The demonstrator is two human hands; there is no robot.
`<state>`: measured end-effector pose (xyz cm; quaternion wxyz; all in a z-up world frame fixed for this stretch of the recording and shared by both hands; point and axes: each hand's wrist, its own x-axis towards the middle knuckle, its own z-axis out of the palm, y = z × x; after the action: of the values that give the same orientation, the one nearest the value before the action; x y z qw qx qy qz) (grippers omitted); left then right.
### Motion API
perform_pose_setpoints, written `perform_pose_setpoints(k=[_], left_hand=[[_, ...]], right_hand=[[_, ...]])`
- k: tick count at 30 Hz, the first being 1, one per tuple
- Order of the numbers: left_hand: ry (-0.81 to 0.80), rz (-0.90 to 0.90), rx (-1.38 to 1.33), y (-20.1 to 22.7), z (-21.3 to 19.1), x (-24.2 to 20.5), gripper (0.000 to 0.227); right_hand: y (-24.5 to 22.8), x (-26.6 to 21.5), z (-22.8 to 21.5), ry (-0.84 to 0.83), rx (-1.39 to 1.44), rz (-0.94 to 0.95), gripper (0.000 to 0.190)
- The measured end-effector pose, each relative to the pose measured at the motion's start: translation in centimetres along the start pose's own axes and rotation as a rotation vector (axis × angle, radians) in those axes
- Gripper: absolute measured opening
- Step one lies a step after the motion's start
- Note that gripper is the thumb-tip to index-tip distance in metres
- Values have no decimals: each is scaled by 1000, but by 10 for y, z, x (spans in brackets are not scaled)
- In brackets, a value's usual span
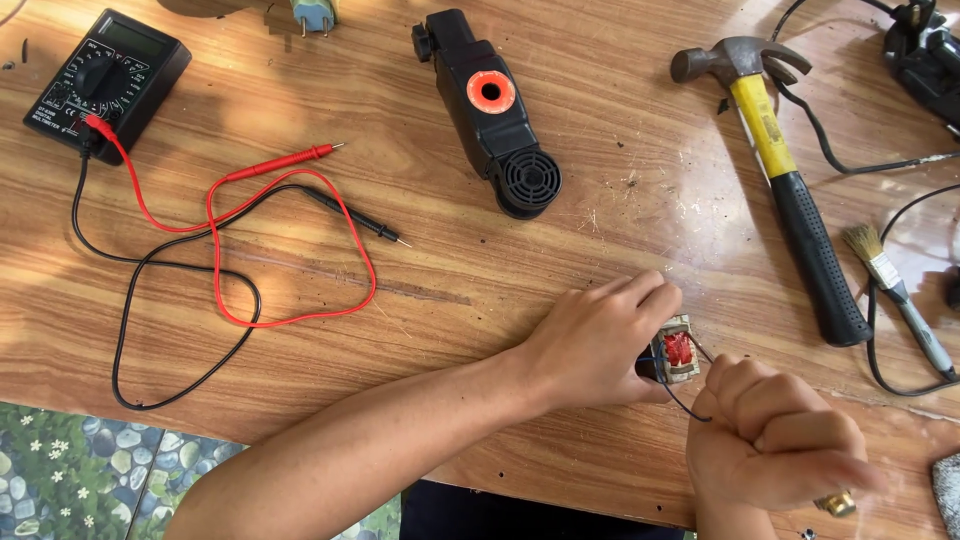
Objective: Repairing a small transformer part using a screwdriver on a wooden table.
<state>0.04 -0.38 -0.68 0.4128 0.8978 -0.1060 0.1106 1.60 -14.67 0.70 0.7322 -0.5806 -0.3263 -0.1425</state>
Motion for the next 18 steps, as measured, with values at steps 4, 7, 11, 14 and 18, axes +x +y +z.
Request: perform_pose_setpoints(k=[4,7,11,14,18], left_hand=[[26,24,4,-2,2,0,75],[24,42,5,-1,2,0,72],[81,115,51,-5,8,-1,76],[42,61,25,-3,5,-2,80],[102,189,137,-3,12,-4,82]], right_hand=[[-22,-5,20,128,-240,51,76],[-27,-7,13,128,-314,63,61],[-37,0,13,81,-222,138,77],[-41,5,12,95,-204,194,74],[-28,15,0,151,-246,33,75]])
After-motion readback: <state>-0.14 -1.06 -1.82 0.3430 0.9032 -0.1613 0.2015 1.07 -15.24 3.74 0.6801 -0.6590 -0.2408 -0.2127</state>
